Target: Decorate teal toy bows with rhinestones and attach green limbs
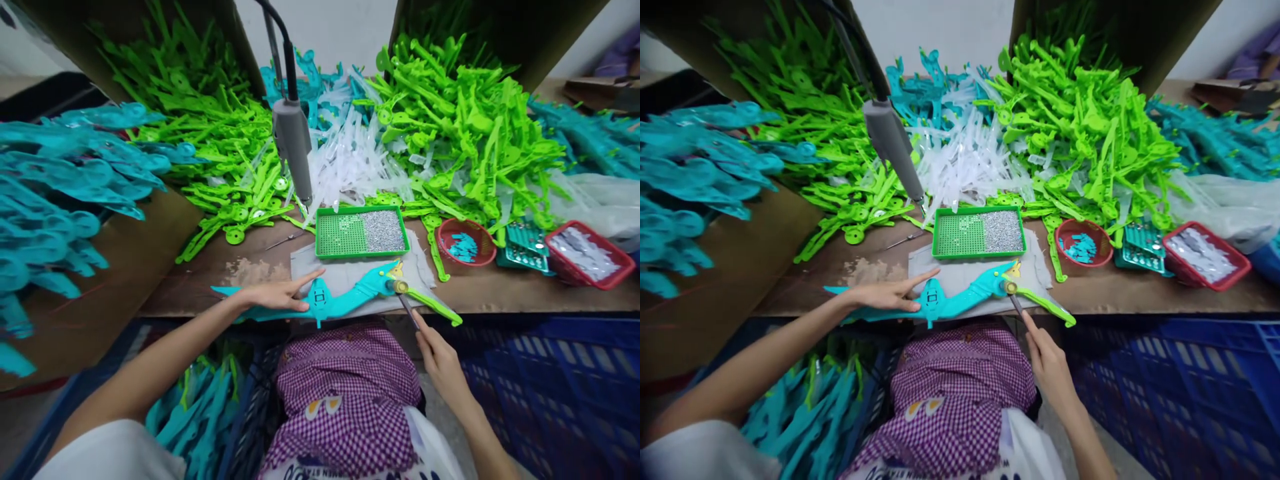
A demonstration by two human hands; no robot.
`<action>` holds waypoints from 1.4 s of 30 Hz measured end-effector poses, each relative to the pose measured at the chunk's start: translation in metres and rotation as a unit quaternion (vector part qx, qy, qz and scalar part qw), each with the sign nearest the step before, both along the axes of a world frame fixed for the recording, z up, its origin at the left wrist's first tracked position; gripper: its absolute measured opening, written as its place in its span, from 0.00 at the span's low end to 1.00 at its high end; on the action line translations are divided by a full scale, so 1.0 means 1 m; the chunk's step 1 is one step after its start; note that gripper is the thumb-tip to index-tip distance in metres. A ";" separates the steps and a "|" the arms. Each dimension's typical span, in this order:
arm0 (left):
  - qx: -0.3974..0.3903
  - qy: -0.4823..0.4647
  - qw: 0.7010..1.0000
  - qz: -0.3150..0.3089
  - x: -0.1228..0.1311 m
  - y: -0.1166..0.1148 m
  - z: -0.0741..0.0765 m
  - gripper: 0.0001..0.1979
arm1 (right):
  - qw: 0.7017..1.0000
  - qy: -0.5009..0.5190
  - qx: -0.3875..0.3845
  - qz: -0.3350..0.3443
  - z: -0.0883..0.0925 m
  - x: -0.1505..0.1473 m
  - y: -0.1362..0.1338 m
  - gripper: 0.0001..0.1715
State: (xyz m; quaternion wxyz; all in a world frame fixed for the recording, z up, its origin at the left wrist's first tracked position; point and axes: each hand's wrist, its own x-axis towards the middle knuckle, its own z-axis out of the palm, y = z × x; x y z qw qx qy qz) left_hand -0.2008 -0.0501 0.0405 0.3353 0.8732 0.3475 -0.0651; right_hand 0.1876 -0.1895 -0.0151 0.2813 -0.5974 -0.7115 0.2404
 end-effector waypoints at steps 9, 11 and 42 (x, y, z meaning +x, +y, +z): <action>0.099 0.031 0.992 0.066 0.043 0.002 0.000 0.37 | 0.998 -0.055 0.024 -0.026 -0.004 0.008 0.025 0.27; 0.142 0.031 0.986 0.078 0.044 -0.005 -0.010 0.36 | 0.997 -0.060 0.032 -0.025 -0.002 0.009 0.024 0.27; 0.075 0.003 0.990 0.122 0.042 -0.018 -0.024 0.34 | 0.985 -0.005 -0.002 -0.175 0.014 0.014 -0.012 0.29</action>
